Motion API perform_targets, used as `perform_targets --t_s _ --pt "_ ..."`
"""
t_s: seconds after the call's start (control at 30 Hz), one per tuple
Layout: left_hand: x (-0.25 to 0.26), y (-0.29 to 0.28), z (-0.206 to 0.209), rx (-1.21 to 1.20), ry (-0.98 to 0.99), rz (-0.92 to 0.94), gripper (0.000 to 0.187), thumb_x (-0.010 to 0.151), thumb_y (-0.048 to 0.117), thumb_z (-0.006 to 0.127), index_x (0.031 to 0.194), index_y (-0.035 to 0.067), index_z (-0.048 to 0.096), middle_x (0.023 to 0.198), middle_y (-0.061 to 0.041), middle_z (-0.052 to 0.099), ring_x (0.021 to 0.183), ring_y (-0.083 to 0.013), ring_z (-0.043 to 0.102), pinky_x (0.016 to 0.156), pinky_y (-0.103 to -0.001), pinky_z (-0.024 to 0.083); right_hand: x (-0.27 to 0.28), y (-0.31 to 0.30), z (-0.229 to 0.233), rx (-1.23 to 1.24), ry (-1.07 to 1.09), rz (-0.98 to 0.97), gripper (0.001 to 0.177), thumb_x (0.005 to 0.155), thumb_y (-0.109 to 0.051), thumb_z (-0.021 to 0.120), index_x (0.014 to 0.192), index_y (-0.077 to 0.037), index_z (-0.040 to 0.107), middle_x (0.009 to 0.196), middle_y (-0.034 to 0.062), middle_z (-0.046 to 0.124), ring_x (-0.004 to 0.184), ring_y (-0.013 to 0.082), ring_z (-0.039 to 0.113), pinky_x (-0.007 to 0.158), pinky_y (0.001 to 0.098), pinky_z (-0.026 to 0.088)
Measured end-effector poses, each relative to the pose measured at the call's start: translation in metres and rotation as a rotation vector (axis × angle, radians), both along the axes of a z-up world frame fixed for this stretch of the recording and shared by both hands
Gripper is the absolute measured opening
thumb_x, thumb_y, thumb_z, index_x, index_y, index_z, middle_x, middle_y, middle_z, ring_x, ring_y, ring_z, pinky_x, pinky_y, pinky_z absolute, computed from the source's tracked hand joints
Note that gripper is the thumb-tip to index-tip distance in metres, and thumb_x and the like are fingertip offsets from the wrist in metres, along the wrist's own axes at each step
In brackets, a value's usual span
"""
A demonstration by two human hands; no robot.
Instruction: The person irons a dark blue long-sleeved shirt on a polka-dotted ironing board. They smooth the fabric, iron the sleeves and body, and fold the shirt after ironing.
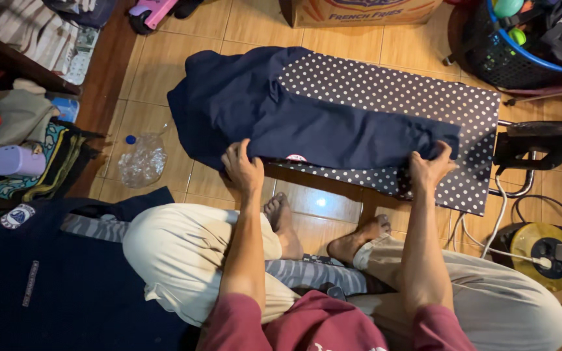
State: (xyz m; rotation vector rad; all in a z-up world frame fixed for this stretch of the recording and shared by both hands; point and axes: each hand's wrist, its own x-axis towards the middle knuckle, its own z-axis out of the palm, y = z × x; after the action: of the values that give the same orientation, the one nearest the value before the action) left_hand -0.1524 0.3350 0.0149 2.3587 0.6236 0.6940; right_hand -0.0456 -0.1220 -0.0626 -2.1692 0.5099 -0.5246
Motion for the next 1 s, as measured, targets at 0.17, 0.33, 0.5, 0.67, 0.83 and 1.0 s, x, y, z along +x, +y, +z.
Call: perform_targets --t_s 0.17,0.33,0.5,0.67,0.83,1.0 --pt "0.028 0.025 0.026 -0.061 -0.358 0.083 0.048 0.075 -0.007 0.060 0.121 0.000 0.066 0.118 -0.021 0.062 0.115 -0.0423 0.060 0.104 -0.048 0.046 -0.013 0.047 0.050 0.152 0.222 0.218 0.063 0.070 -0.011 0.078 0.130 -0.008 0.062 0.105 0.0067 0.061 0.088 0.0187 0.063 0.074 0.0326 0.055" --pt "0.034 0.053 0.079 -0.066 -0.586 0.114 0.047 0.077 -0.008 0.053 0.122 -0.001 0.067 0.115 -0.020 0.065 0.115 -0.0422 0.063 0.108 -0.049 0.049 -0.017 0.097 0.078 -0.009 0.331 0.553 0.063 0.069 -0.015 0.079 0.129 -0.008 0.062 0.093 0.0108 0.070 0.082 0.0217 0.070 0.074 0.0371 0.058" --pt "0.019 0.045 0.150 -0.013 -0.738 -0.025 0.034 0.090 0.009 0.073 0.122 -0.001 0.066 0.117 -0.020 0.065 0.115 -0.0388 0.063 0.103 -0.047 0.051 -0.026 0.153 0.080 -0.128 0.291 0.645 0.052 0.076 -0.021 0.083 0.123 -0.007 0.065 0.093 0.0138 0.075 0.084 0.0248 0.073 0.078 0.0383 0.058" --pt "0.004 0.024 0.193 0.092 -0.814 -0.183 0.037 0.089 0.024 0.070 0.119 0.002 0.068 0.110 -0.017 0.066 0.109 -0.0357 0.064 0.100 -0.047 0.051 -0.026 0.213 0.092 -0.213 -0.237 0.687 0.070 0.080 -0.013 0.085 0.142 -0.004 0.053 0.110 0.0234 0.067 0.091 0.0347 0.069 0.078 0.0409 0.057" --pt "-0.021 0.015 0.225 0.126 -0.896 -0.319 0.031 0.103 0.031 0.063 0.116 0.003 0.068 0.110 -0.019 0.067 0.108 -0.0395 0.066 0.094 -0.049 0.055 0.017 0.270 0.117 0.215 -0.084 0.674 0.108 0.076 -0.006 0.078 0.163 -0.012 0.015 0.112 0.0152 0.068 0.074 0.0205 0.069 0.067 0.0313 0.056" --pt "-0.020 0.000 0.257 0.139 -1.325 -0.310 0.041 0.100 0.045 0.050 0.094 0.007 0.064 0.089 -0.014 0.062 0.085 -0.0321 0.063 0.074 -0.045 0.053 0.042 0.294 0.118 0.282 -0.230 0.647 0.097 0.081 -0.003 0.077 0.161 -0.014 0.022 0.124 0.0160 0.065 0.091 0.0206 0.070 0.079 0.0320 0.057"
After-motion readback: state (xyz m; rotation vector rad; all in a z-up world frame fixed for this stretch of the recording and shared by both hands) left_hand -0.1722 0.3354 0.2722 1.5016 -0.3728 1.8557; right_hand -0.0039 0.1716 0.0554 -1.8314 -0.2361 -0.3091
